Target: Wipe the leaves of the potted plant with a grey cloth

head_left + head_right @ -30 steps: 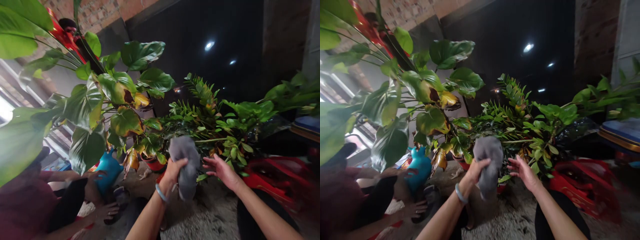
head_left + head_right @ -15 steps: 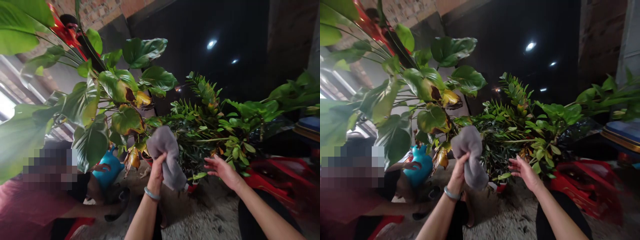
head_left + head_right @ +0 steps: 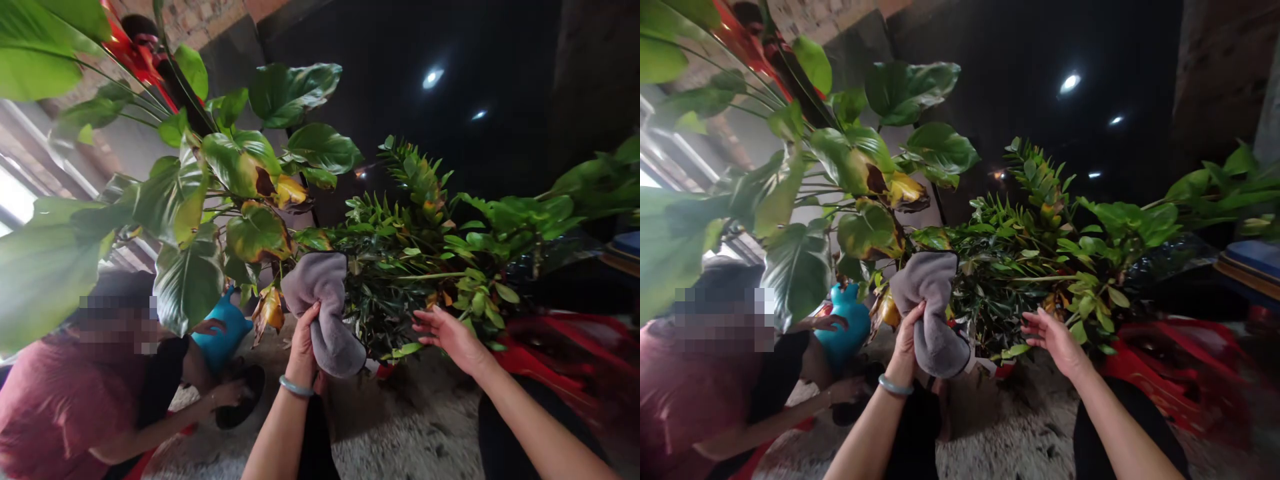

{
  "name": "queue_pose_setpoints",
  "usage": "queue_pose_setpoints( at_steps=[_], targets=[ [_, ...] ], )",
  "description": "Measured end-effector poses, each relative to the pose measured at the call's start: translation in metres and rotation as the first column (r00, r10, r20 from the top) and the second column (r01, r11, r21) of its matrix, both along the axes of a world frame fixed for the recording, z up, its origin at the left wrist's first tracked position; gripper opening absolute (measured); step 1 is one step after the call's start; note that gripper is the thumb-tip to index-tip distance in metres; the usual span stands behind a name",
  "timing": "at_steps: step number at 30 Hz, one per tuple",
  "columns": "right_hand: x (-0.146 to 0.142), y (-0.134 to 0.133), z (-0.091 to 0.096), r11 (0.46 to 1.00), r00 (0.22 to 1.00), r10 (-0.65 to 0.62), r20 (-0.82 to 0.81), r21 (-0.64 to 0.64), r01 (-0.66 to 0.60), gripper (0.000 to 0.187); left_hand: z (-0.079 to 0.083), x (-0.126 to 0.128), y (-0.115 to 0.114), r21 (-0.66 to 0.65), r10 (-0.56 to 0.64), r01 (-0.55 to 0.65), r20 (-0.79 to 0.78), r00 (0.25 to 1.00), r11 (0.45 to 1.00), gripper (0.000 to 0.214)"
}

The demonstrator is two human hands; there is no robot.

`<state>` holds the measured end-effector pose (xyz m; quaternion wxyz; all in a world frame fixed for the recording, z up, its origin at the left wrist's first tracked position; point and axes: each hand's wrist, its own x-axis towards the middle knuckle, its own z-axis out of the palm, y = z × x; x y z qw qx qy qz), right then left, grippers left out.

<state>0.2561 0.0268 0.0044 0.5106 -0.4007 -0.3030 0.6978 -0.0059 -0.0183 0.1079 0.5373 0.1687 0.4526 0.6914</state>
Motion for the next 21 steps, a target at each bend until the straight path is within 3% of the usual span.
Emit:
queue_pose_setpoints(
  at_steps=[2, 5, 7, 9, 11, 14, 16, 18, 21],
  targets=[
    [0.001, 0.001, 0.000, 1.000, 1.000, 0.016, 0.016, -0.014, -0.016, 0.029, -0.020, 0.006, 0.000, -0.098, -0.055, 0.057, 0.014, 0.998, 0.994, 0.021],
    [0.005, 0.003, -0.002, 0.999, 0.999, 0.032, 0.034, -0.017, -0.032, 0.030, -0.065, 0.014, -0.022, -0.266, -0.250, 0.242, 0.001, 0.968, 0.933, 0.030],
    [0.007, 0.003, -0.004, 0.999, 0.998, 0.037, 0.044, -0.010, -0.036, 0.032, -0.083, 0.015, -0.040, -0.264, -0.358, 0.345, -0.003, 0.934, 0.901, 0.039],
    [0.007, 0.003, -0.006, 0.999, 0.999, 0.035, 0.041, -0.004, -0.035, 0.031, -0.077, 0.010, -0.049, -0.210, -0.412, 0.402, -0.004, 0.911, 0.891, 0.044],
    [0.006, 0.002, -0.006, 0.999, 0.999, 0.033, 0.024, 0.008, -0.033, 0.030, -0.052, 0.002, -0.042, -0.151, -0.360, 0.355, -0.012, 0.933, 0.923, 0.041],
    [0.002, 0.000, -0.005, 0.999, 0.999, 0.033, -0.011, 0.042, -0.032, 0.030, -0.009, -0.006, -0.011, -0.019, -0.093, 0.092, -0.006, 0.996, 0.996, 0.027],
    [0.000, -0.002, -0.002, 0.998, 0.999, 0.033, -0.022, 0.051, -0.031, 0.029, 0.001, -0.003, 0.008, 0.028, 0.046, -0.047, 0.036, 0.998, 0.998, 0.017],
    [-0.001, -0.004, -0.001, 0.998, 0.999, 0.040, -0.011, 0.053, -0.039, 0.030, -0.014, 0.007, 0.012, -0.051, 0.032, -0.029, 0.062, 0.998, 0.998, 0.014],
    [0.000, -0.006, 0.000, 0.996, 0.998, 0.059, 0.029, 0.059, -0.060, 0.031, -0.067, 0.028, -0.014, -0.246, -0.215, 0.224, 0.063, 0.975, 0.943, 0.024]
  ],
)
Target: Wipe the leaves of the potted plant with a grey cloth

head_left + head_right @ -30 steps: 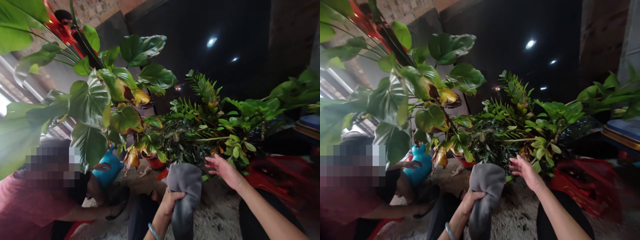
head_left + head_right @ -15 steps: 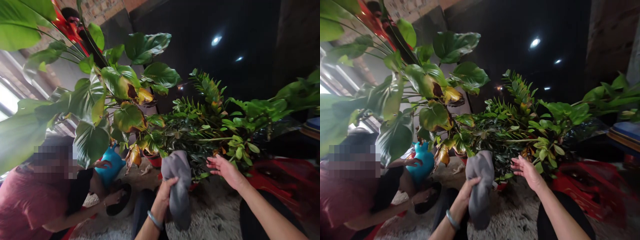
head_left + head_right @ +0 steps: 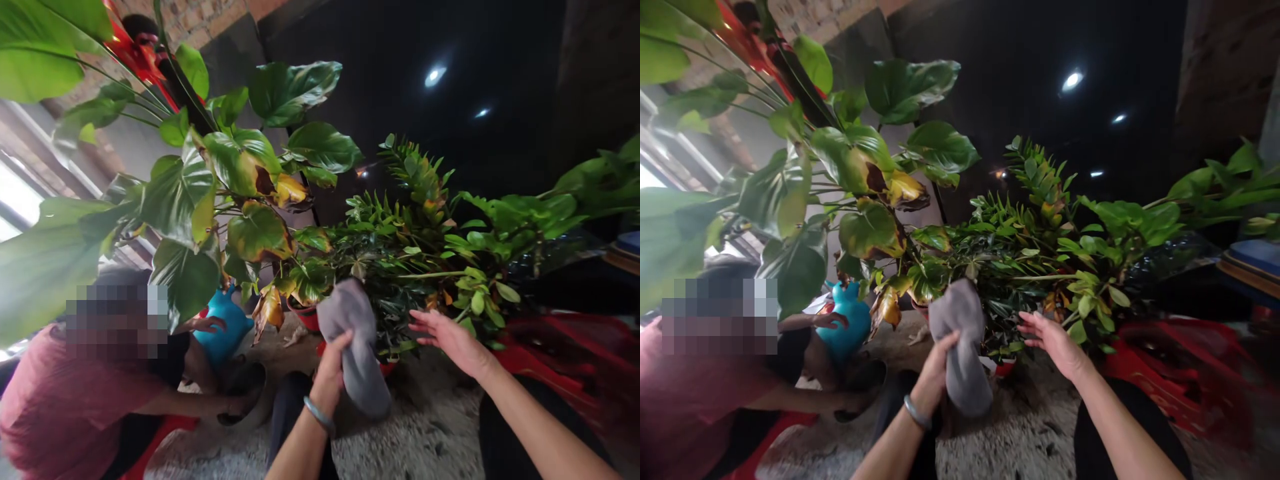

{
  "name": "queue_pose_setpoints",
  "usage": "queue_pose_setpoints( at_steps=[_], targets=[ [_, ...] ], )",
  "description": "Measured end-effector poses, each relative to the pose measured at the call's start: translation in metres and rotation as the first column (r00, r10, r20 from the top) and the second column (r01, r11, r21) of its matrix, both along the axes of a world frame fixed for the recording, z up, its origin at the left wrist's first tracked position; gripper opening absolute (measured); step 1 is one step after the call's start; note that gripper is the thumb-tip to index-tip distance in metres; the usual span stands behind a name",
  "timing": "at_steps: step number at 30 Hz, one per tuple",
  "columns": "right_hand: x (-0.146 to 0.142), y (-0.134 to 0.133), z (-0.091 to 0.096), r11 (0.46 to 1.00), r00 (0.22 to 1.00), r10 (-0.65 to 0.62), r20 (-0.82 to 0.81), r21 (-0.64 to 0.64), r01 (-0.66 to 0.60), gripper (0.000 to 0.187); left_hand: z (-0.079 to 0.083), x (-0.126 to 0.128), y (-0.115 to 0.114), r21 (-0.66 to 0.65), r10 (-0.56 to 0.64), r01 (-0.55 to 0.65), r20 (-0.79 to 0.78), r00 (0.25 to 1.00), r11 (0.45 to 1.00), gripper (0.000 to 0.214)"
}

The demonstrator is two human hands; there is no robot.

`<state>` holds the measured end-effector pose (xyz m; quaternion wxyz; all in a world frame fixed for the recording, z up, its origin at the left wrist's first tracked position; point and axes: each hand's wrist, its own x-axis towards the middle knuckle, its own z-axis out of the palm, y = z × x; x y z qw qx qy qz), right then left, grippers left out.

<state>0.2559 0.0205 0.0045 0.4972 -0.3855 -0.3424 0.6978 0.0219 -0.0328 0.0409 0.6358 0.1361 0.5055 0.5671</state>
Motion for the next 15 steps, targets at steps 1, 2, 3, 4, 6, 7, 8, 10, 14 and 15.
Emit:
queue_pose_setpoints(
  at_steps=[1, 2, 3, 4, 6, 7, 8, 10, 14, 15],
  targets=[
    [0.001, 0.000, -0.001, 1.000, 1.000, 0.004, 0.010, -0.002, -0.004, 0.031, -0.017, 0.005, -0.013, -0.008, -0.088, 0.088, -0.006, 0.996, 0.996, 0.030],
    [0.002, 0.000, -0.001, 1.000, 1.000, 0.007, 0.018, -0.007, -0.007, 0.032, -0.030, 0.008, -0.026, -0.011, -0.151, 0.151, 0.001, 0.988, 0.988, 0.038],
    [0.004, 0.000, -0.002, 1.000, 1.000, 0.011, 0.024, -0.009, -0.011, 0.033, -0.037, 0.010, -0.037, 0.004, -0.201, 0.201, 0.004, 0.980, 0.980, 0.046],
    [0.005, 0.000, -0.004, 1.000, 0.999, 0.017, 0.028, -0.008, -0.017, 0.034, -0.038, 0.009, -0.044, 0.039, -0.233, 0.232, 0.004, 0.973, 0.972, 0.052],
    [0.007, 0.002, -0.006, 0.999, 0.999, 0.038, 0.029, 0.003, -0.038, 0.036, -0.019, 0.002, -0.044, 0.111, -0.251, 0.249, -0.002, 0.968, 0.962, 0.055],
    [0.008, 0.003, -0.007, 0.999, 0.998, 0.050, 0.026, 0.013, -0.050, 0.037, -0.003, -0.003, -0.038, 0.155, -0.228, 0.226, -0.005, 0.974, 0.962, 0.051],
    [0.008, 0.003, -0.008, 0.998, 0.998, 0.060, 0.021, 0.023, -0.060, 0.037, 0.015, -0.007, -0.027, 0.171, -0.201, 0.198, 0.000, 0.980, 0.965, 0.046],
    [0.007, 0.005, -0.010, 0.997, 0.997, 0.071, 0.004, 0.039, -0.071, 0.038, 0.049, -0.012, -0.001, 0.267, -0.028, 0.018, 0.032, 0.999, 0.964, 0.036],
    [0.005, 0.009, -0.011, 0.997, 0.997, 0.075, -0.023, 0.008, -0.075, 0.039, 0.059, -0.005, 0.029, 0.249, 0.063, -0.063, 0.008, 0.998, 0.966, 0.027],
    [0.005, 0.010, -0.011, 0.997, 0.997, 0.076, -0.019, -0.016, -0.076, 0.039, 0.047, -0.001, 0.026, 0.195, 0.033, -0.029, -0.017, 0.999, 0.980, 0.027]
  ],
)
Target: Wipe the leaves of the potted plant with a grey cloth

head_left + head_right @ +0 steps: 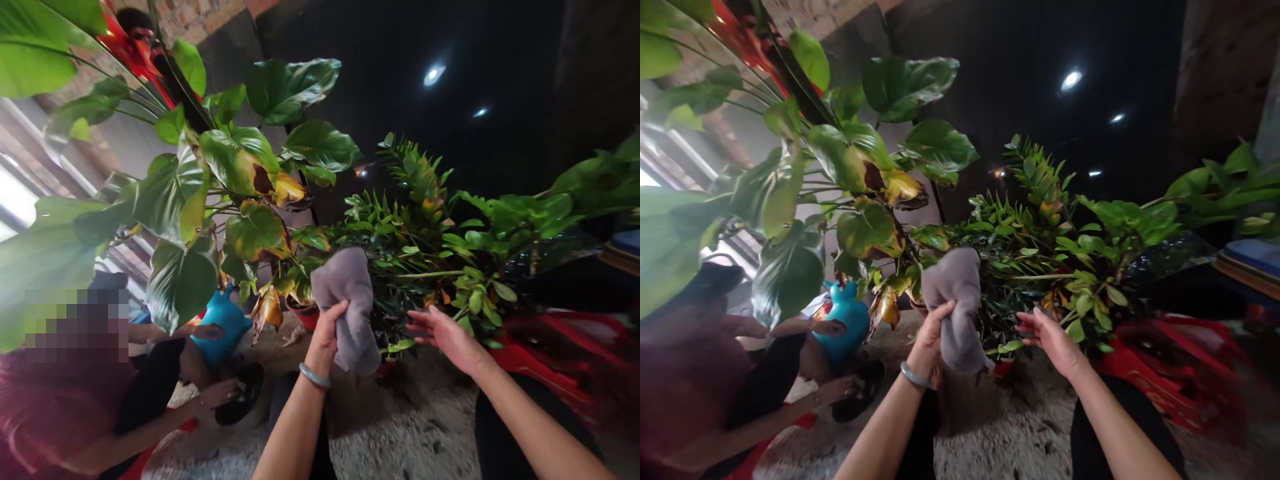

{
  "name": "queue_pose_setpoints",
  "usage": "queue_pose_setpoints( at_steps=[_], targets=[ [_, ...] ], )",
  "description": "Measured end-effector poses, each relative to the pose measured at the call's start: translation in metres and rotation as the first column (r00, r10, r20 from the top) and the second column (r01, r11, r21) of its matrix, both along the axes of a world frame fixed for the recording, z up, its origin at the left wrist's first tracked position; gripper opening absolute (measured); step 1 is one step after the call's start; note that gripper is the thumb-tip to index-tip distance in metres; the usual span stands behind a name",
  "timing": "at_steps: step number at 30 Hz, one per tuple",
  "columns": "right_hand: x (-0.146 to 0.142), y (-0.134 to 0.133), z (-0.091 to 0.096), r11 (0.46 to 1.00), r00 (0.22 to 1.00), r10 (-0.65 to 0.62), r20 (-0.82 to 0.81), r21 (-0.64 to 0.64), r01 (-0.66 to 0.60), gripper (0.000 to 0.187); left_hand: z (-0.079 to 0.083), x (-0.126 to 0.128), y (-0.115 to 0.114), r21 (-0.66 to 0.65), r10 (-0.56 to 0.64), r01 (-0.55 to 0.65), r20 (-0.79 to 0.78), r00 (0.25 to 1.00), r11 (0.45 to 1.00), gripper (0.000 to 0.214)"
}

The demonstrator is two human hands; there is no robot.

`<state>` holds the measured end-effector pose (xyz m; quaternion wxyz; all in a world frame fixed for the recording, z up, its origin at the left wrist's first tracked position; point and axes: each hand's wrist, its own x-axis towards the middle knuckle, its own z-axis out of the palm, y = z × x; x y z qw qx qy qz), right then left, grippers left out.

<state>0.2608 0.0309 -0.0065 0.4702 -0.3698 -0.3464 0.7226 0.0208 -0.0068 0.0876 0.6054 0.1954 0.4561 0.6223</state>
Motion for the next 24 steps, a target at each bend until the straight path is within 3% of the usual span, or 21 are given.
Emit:
queue_pose_setpoints(
  at_steps=[3, 5, 7, 9, 12, 14, 15, 17, 19, 21, 22, 24],
  targets=[
    [0.002, 0.001, 0.000, 0.999, 1.000, -0.005, 0.013, -0.052, 0.006, 0.037, -0.049, 0.006, -0.031, -0.187, -0.170, 0.163, -0.023, 0.985, 0.969, 0.032],
    [0.003, 0.000, 0.000, 0.998, 1.000, -0.020, 0.007, -0.059, 0.021, 0.036, -0.070, 0.005, -0.056, -0.212, -0.301, 0.292, -0.012, 0.954, 0.933, 0.041],
    [0.004, -0.002, 0.003, 0.998, 1.000, -0.030, -0.010, -0.052, 0.029, 0.035, -0.066, -0.001, -0.068, -0.159, -0.366, 0.357, -0.033, 0.930, 0.920, 0.047],
    [0.003, -0.004, 0.006, 0.999, 0.999, -0.033, -0.038, -0.035, 0.031, 0.032, -0.040, -0.007, -0.061, -0.082, -0.325, 0.320, -0.060, 0.944, 0.944, 0.044],
    [0.000, -0.006, 0.011, 1.000, 0.997, -0.024, -0.074, -0.011, 0.023, 0.029, 0.007, -0.014, -0.027, 0.047, -0.058, 0.058, -0.008, 0.998, 0.997, 0.035],
    [-0.003, -0.006, 0.014, 1.000, 0.996, -0.020, -0.087, -0.007, 0.020, 0.031, 0.021, -0.012, -0.006, 0.100, 0.091, -0.094, 0.044, 0.995, 0.991, 0.033],
    [-0.004, -0.006, 0.015, 1.000, 0.996, -0.018, -0.088, -0.010, 0.017, 0.032, 0.020, -0.008, 0.000, 0.102, 0.107, -0.111, 0.041, 0.993, 0.989, 0.034],
    [-0.005, -0.005, 0.014, 0.999, 0.997, -0.013, -0.070, -0.032, 0.011, 0.033, 0.002, 0.000, -0.001, 0.045, 0.023, -0.022, -0.014, 1.000, 0.999, 0.040],
    [-0.004, -0.004, 0.011, 0.997, 1.000, 0.003, -0.021, -0.074, -0.004, 0.034, -0.027, 0.009, -0.017, -0.032, -0.157, 0.156, -0.067, 0.985, 0.987, 0.052],
    [-0.001, -0.003, 0.007, 0.993, 0.999, 0.022, 0.042, -0.121, -0.017, 0.037, -0.050, 0.015, -0.038, -0.064, -0.332, 0.328, -0.084, 0.939, 0.943, 0.061],
    [0.001, -0.002, 0.004, 0.990, 0.997, 0.036, 0.063, -0.135, -0.027, 0.039, -0.055, 0.016, -0.046, -0.065, -0.398, 0.393, -0.095, 0.913, 0.917, 0.064],
    [0.004, -0.002, 0.002, 0.990, 0.997, 0.053, 0.064, -0.137, -0.043, 0.040, -0.048, 0.016, -0.053, -0.043, -0.454, 0.452, -0.128, 0.882, 0.891, 0.063]
  ],
)
